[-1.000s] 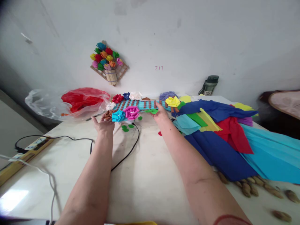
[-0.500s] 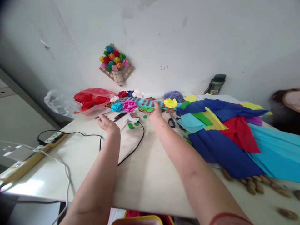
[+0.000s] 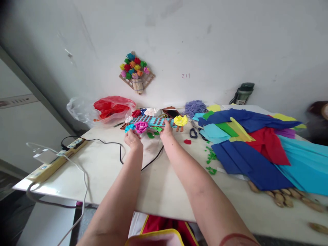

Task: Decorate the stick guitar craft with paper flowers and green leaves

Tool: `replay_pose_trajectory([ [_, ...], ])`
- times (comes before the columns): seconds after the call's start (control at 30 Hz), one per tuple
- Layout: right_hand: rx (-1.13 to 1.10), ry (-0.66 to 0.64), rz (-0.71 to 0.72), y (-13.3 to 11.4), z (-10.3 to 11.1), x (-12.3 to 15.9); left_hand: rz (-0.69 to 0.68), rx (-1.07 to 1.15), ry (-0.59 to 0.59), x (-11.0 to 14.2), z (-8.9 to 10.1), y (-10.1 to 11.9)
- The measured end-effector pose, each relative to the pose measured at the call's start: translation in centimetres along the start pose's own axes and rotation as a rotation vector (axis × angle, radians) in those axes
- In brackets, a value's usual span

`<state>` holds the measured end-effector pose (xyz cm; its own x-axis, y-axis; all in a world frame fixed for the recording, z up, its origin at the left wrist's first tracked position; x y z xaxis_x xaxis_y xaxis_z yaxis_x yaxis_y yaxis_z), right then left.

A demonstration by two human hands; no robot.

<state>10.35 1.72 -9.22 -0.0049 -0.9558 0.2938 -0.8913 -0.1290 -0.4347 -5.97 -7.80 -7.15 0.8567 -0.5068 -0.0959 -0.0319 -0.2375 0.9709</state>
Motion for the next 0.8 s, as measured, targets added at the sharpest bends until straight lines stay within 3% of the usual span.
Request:
replay_pose_trajectory([
  [0.07,0.002,-0.004,-0.006,0.3,0.2,0.1,0.192,0.016,-0.041,1.4,-0.7,-1.4],
  [0.13,0.010,-0.020,-0.003,0.4,0.3,0.1,0.336,0.047,-0.164,2.9,-1.8,-2.3],
  [0.33,0.051,-0.080,0.040,0.0,0.5,-0.6,0.551,0.080,-0.308,4.8,-3.1,-4.0],
  [0.8,0.114,-0.092,0.012,0.2,0.3,0.2,0.738,0.469,-0.486,5.7,-5.3,-4.8],
])
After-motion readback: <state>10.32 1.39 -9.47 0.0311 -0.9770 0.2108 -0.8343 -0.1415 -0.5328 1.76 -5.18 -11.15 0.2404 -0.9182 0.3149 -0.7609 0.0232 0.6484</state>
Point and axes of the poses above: each hand's wrist, its own x-axis away from the middle knuckle, its own z-axis out of the back of the hand, y = z × x, the point moved 7 cm from there along -x, towards the middle knuckle, and after that the axes turned 7 degrees about -x, right-handed, at the moved point
